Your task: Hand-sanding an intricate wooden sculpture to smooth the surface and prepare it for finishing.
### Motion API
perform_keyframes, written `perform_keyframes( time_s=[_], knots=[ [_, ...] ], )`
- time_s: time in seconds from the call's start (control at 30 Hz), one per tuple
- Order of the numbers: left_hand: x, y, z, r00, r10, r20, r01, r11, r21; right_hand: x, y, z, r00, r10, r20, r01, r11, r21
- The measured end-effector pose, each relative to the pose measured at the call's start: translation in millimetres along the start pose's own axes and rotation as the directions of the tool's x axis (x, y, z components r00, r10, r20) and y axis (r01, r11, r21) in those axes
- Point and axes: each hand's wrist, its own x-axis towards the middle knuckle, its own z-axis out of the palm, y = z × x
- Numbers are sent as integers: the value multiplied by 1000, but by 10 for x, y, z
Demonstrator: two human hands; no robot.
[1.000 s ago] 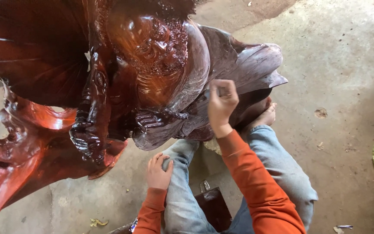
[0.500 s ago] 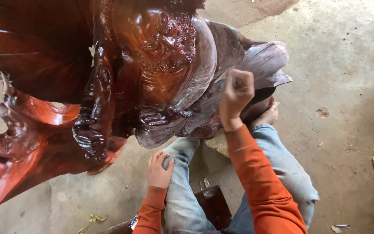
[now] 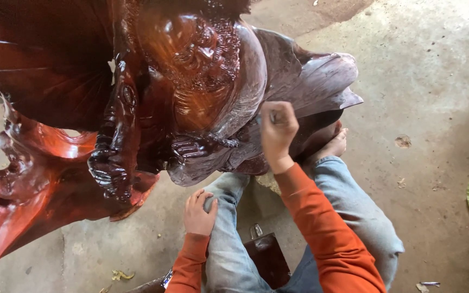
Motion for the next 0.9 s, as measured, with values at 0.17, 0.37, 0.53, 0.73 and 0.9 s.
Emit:
perform_keyframes(
  time_s=[0.17,0.37,0.53,0.73,0.9],
  knots=[
    [1,50,-42,999,-19,39,19,1000,6,177,66,-213,967,255,7,-239,892,383],
    [-7,20,-52,1000,-9,25,9,1000,22,353,-70,-219,949,307,-72,-259,889,377],
    [-13,-73,-21,1000,-3,-10,3,999,42,574,-103,-187,990,77,-116,-53,979,199],
    [16,109,-141,995,65,-73,-66,998,-8,346,-203,-87,965,-225,133,247,951,-188],
    [22,92,-167,993,74,-88,-78,996,-39,633,-204,-189,935,-343,87,352,875,-334]
  ],
)
